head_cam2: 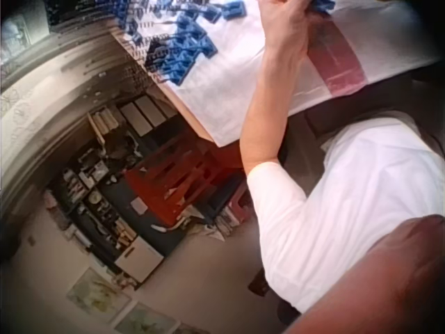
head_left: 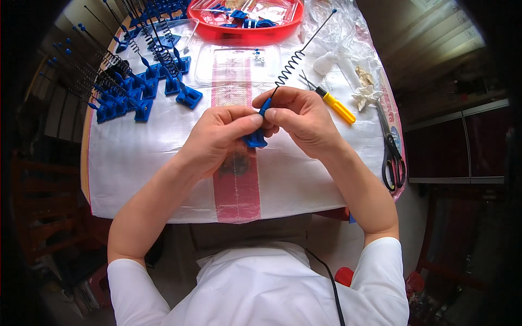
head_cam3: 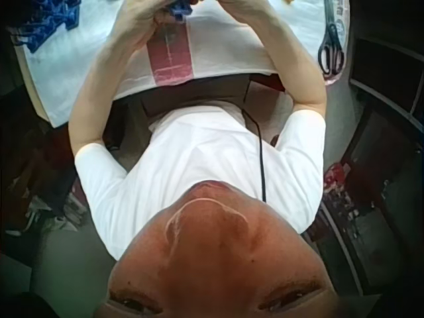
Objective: Manually assembling a spring-like component onto a plastic base and connecting a wire.
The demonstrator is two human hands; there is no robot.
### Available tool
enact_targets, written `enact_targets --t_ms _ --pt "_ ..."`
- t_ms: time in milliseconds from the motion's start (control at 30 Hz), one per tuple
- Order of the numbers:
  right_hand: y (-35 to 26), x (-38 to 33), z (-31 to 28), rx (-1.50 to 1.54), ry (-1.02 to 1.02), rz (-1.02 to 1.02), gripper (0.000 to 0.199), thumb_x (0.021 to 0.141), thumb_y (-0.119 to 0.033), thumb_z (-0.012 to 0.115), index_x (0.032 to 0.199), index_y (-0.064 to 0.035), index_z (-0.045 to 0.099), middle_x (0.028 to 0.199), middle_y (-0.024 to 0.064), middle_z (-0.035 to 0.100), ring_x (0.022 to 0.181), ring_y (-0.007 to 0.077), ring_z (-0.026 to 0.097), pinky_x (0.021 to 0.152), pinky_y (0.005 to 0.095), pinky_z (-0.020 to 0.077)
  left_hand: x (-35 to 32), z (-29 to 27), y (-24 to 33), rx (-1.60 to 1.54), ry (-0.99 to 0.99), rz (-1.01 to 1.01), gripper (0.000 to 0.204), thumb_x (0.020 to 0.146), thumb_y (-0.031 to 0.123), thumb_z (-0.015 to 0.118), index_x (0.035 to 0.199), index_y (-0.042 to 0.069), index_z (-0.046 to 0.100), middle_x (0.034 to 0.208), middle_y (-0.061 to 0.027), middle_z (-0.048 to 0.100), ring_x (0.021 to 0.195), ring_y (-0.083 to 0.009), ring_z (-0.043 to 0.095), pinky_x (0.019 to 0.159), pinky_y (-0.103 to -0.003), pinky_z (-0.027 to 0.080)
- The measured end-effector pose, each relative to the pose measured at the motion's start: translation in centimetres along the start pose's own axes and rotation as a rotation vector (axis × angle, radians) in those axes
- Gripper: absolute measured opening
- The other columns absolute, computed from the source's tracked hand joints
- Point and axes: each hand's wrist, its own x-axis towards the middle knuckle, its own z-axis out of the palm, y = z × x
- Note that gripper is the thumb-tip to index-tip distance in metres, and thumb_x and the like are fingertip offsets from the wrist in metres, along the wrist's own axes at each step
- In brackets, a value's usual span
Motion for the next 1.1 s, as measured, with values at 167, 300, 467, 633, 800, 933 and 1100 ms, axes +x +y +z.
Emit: enact_targets --t_ms 167,300,467,633,800,933,1100 --pt "0.5 0.2 -0.5 0.022 -0.031 0.005 0.025 0.086 -0.003 0.063 0.108 0.0083 0.064 0.087 0.0089 0.065 0.074 0.012 0.06 0.067 0.0261 0.0516 0.1 -0.7 0.1 -0.151 -0.147 -0.032 0.03 0.099 0.021 0.056 0.109 -0.006 0.064 0.096 -0.0143 0.07 0.079 -0.015 0.069 0.062 -0.029 0.058" --pt "0.2 0.1 -0.3 -0.01 -0.019 0.032 0.026 0.085 -0.004 0.064 0.108 0.0077 0.065 0.087 0.0084 0.065 0.073 0.0117 0.058 0.067 0.0253 0.05 -0.1 -0.2 0.4 -0.098 -0.072 -0.037 0.03 0.098 0.021 0.056 0.108 -0.006 0.066 0.095 -0.0119 0.071 0.076 -0.0123 0.067 0.059 -0.025 0.055" --pt "0.4 0.2 -0.4 -0.027 -0.006 0.028 0.025 0.086 -0.008 0.067 0.107 0.0057 0.066 0.087 0.007 0.066 0.073 0.011 0.059 0.068 0.025 0.0495 -0.2 0.1 0.0 0.265 0.018 0.09 0.027 0.098 0.019 0.058 0.108 -0.005 0.067 0.097 -0.011 0.07 0.082 -0.0128 0.067 0.071 -0.025 0.055" --pt "0.8 0.3 -0.3 0.054 -0.057 -0.032 0.028 0.092 -0.015 0.068 0.111 0.0046 0.065 0.09 0.0082 0.067 0.076 0.0111 0.06 0.069 0.0256 0.0502 -0.3 0.3 0.1 0.272 0.02 0.118 0.032 0.099 0.022 0.056 0.111 -0.006 0.064 0.098 -0.0131 0.069 0.085 -0.0169 0.068 0.073 -0.029 0.057" --pt "0.7 0.3 -0.6 0.111 -0.05 -0.06 0.032 0.094 -0.015 0.066 0.118 0.0054 0.062 0.092 0.0081 0.068 0.079 0.0113 0.059 0.073 0.0266 0.0497 -0.1 -0.6 0.9 -0.121 -0.162 0.049 0.035 0.099 0.026 0.054 0.112 -0.005 0.061 0.101 -0.0142 0.066 0.085 -0.0206 0.068 0.068 -0.034 0.06" --pt "0.8 0.3 -0.9 0.166 -0.057 -0.074 0.032 0.093 -0.013 0.067 0.118 0.0059 0.062 0.095 0.008 0.068 0.083 0.0115 0.058 0.077 0.0267 0.0491 -0.4 -0.3 1.0 0.029 -0.125 0.131 0.035 0.1 0.027 0.056 0.113 -0.004 0.062 0.099 -0.0118 0.065 0.083 -0.0166 0.065 0.068 -0.03 0.057" --pt "0.8 0.5 -1.1 0.16 -0.007 -0.081 0.033 0.09 -0.01 0.07 0.118 0.0057 0.064 0.096 0.0085 0.069 0.081 0.012 0.058 0.075 0.0262 0.0492 -0.4 -0.6 0.7 0.222 -0.042 0.219 0.033 0.096 0.024 0.066 0.113 -0.004 0.063 0.097 -0.0084 0.066 0.082 -0.0107 0.063 0.069 -0.025 0.054"
